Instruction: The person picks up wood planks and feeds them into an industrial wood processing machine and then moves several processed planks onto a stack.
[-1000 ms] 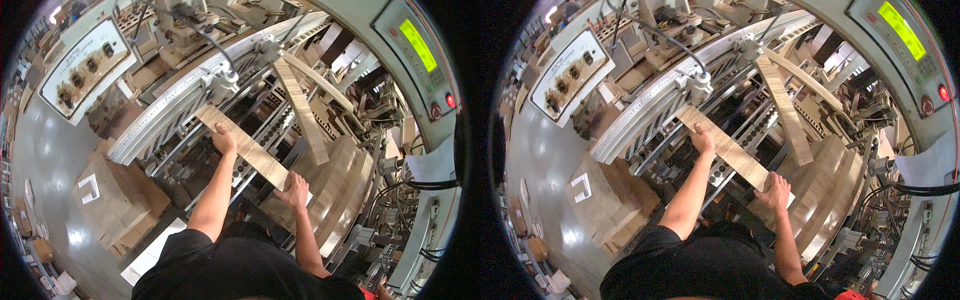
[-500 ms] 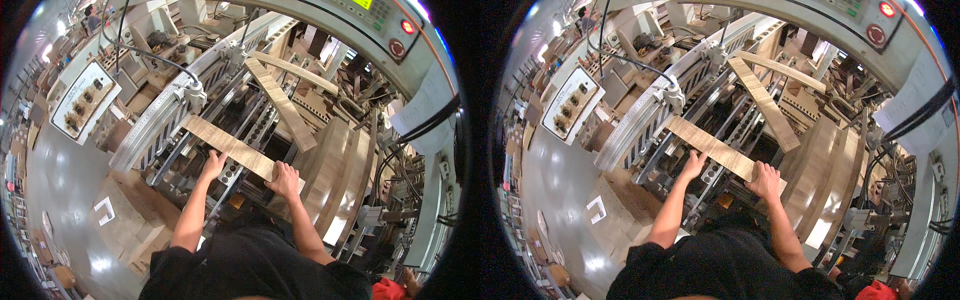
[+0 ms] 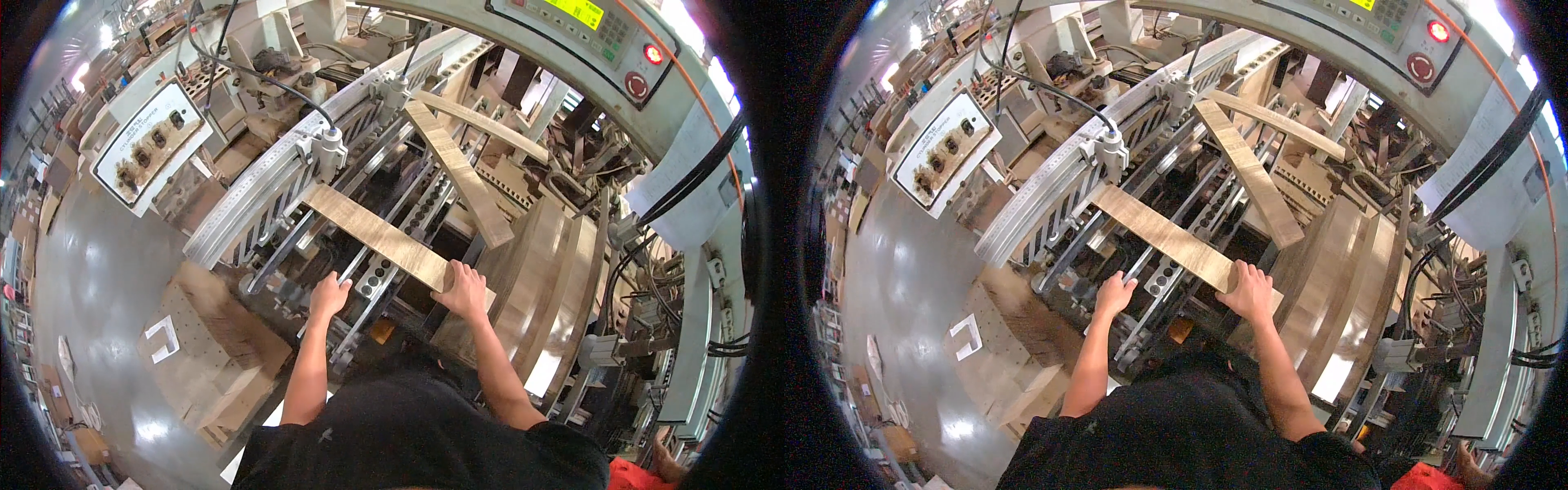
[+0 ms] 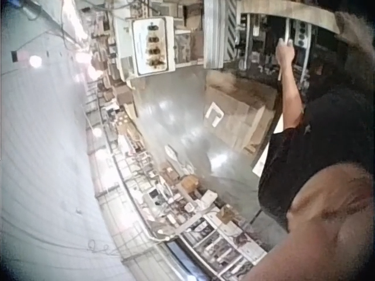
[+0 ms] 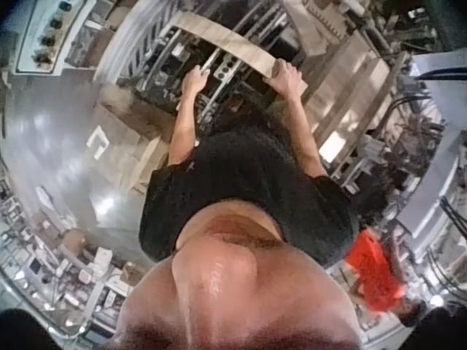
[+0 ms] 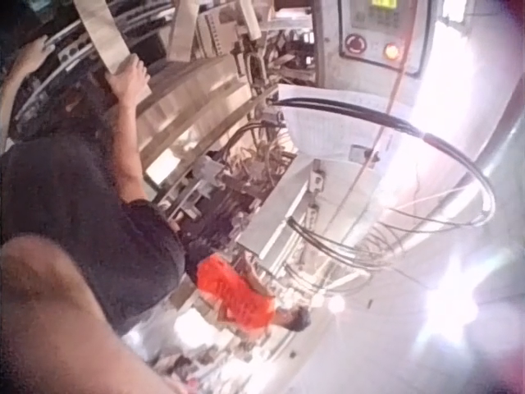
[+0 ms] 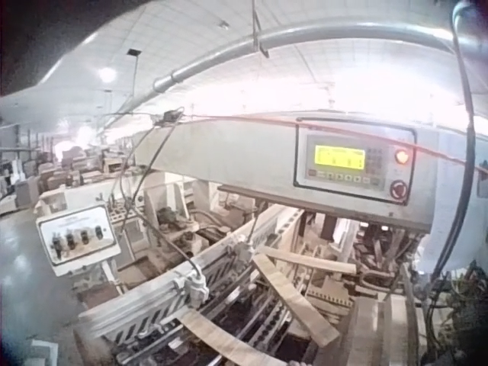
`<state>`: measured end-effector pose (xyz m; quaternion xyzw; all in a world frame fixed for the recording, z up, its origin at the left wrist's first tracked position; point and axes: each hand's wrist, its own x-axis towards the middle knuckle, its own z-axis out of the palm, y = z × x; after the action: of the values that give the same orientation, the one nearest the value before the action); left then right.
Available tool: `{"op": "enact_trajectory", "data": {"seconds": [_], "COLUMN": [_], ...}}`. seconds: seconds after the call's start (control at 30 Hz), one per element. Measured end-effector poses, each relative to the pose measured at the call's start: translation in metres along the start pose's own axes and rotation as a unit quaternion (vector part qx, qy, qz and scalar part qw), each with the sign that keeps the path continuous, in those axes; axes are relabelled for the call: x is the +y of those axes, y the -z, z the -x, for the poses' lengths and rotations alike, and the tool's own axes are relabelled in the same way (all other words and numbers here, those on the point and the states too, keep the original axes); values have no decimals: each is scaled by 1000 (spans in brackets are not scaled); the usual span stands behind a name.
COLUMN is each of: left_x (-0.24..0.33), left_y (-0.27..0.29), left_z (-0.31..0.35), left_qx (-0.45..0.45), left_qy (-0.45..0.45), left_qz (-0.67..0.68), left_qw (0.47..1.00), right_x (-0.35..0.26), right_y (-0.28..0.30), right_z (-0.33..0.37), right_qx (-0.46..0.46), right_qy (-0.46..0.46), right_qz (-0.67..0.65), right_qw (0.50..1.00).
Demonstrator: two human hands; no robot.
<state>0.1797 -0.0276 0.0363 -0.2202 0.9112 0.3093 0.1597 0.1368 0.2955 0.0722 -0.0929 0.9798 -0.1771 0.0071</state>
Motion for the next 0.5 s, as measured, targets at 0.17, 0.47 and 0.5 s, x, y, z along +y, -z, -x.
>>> {"op": "enact_trajectory", "data": {"seconds": [0.17, 0.47, 0.5], "left_x": [-1, -2, -3], "left_y": [1, 2, -1], "left_z": [-3, -10, -10], "left_qx": [-12, -51, -23], "left_qy": [8, 29, 11], "left_qz": [6, 23, 24], "left_qw": [1000, 998, 999], "right_x": [-5, -4, -4], "right_y": [4, 7, 8], "right_z": [-1, -5, -5], "right_qx": [-16, -42, -54], "right_qy": [-7, -8, -11], "right_qz": [7, 18, 18], "right_qw": [1000, 999, 998]}}
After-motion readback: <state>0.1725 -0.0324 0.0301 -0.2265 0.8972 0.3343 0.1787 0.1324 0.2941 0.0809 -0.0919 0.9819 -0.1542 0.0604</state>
